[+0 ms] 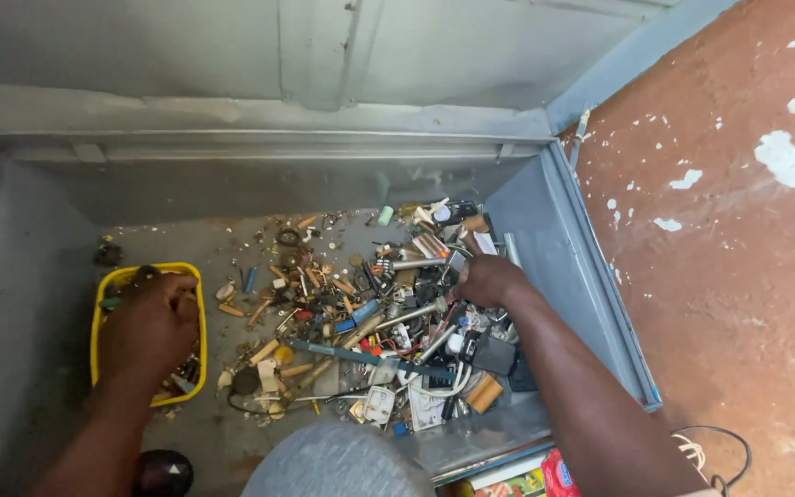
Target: Sorting through a large metal bin of electronic scrap, identifying specific components like keys and circuit boards, and placing them into a yellow plastic tray.
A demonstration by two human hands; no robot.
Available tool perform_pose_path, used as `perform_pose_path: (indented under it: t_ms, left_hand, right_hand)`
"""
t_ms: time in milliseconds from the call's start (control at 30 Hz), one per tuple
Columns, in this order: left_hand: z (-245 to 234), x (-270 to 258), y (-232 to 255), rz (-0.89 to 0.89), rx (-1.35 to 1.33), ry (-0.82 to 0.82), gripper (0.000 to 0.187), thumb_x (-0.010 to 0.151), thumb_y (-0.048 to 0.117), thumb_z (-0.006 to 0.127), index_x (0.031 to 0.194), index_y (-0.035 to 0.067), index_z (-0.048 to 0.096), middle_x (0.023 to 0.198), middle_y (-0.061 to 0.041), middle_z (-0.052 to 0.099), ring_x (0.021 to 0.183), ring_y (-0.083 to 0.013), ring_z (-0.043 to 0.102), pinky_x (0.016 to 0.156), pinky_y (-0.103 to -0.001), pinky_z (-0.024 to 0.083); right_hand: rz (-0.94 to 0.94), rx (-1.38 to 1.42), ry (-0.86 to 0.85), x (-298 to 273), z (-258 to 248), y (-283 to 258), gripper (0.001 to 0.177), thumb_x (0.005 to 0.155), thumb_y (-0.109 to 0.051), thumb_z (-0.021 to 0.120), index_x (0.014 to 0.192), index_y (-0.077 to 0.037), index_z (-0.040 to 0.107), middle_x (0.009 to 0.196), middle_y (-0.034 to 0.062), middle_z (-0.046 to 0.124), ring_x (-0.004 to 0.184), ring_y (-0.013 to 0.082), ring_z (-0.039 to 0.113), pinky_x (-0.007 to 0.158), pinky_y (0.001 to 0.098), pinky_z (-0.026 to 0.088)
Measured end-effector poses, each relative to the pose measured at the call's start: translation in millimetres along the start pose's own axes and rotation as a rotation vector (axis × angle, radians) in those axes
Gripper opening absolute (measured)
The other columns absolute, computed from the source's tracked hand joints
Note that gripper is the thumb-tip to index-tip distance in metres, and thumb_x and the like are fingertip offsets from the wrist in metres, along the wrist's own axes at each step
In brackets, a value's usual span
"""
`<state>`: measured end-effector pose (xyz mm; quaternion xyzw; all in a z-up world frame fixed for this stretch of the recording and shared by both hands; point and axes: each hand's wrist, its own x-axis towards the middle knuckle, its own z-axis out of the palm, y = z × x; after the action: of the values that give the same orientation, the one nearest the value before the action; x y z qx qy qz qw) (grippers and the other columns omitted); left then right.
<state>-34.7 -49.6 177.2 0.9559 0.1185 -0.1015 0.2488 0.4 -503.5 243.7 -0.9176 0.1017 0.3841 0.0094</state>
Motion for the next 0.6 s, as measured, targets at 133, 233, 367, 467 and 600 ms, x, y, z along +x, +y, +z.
perform_pose_path:
  t_ms: [133,233,367,467,600]
  left_hand:
    - [4,5,-2,0.129,-0.038,0.045,0.042,0.091,0.02,0.061,0.129,0.022,0.077,0.135,-0.01,0.073,0.112,-0.0424,0.072,0.093,-0.057,0.053]
    - [-8,-3,10,0.037,0.009,-0.007,0.042,0.098,0.027,0.054,0.134,0.024,0.076,0.136,-0.008,0.075,0.114,-0.0416,0.072,0.092,-0.06,0.053]
    - [-4,-3,8,0.041,0.019,-0.002,0.041,0.097,0.024,0.054,0.132,0.024,0.077,0.128,-0.008,0.078,0.113,-0.0398,0.072,0.093,-0.057,0.054]
    - [-2,-5,10,0.082,0.047,-0.013,0.042,0.098,0.025,0.052,0.132,0.024,0.078,0.129,-0.007,0.078,0.113,-0.0382,0.072,0.093,-0.056,0.054]
    - [-2,-3,17,0.069,0.054,-0.051,0.043,0.097,0.025,0.05,0.132,0.024,0.076,0.135,-0.009,0.075,0.117,-0.0398,0.071,0.095,-0.058,0.053]
  right_hand:
    - [-0.108,-0.078,-0.032,25,20,20,0.036,0.092,-0.054,0.071,0.089,-0.021,0.083,0.112,0.002,0.08,0.111,0.023,0.073,0.087,0.0436,0.051]
    - [-0.106,0.031,-0.101,7,12,6,0.018,0.095,-0.035,0.076,0.108,-0.022,0.078,0.118,0.0001,0.078,0.11,0.0219,0.07,0.089,0.0398,0.052]
    - [-0.122,0.299,-0.107,-27,-3,-14,0.047,0.099,-0.026,0.07,0.145,-0.022,0.062,0.131,-0.0007,0.078,0.123,0.019,0.068,0.106,0.0389,0.046]
    - [-0.167,0.252,-0.072,-39,-4,-24,0.061,0.096,-0.031,0.075,0.154,-0.024,0.058,0.146,0.0031,0.067,0.134,0.0239,0.063,0.114,0.0429,0.046]
    - [-0.297,-0.017,0.024,-31,4,-46,0.084,0.086,-0.021,0.087,0.159,-0.041,0.052,0.17,0.0053,0.037,0.152,0.0312,0.04,0.117,0.048,0.044]
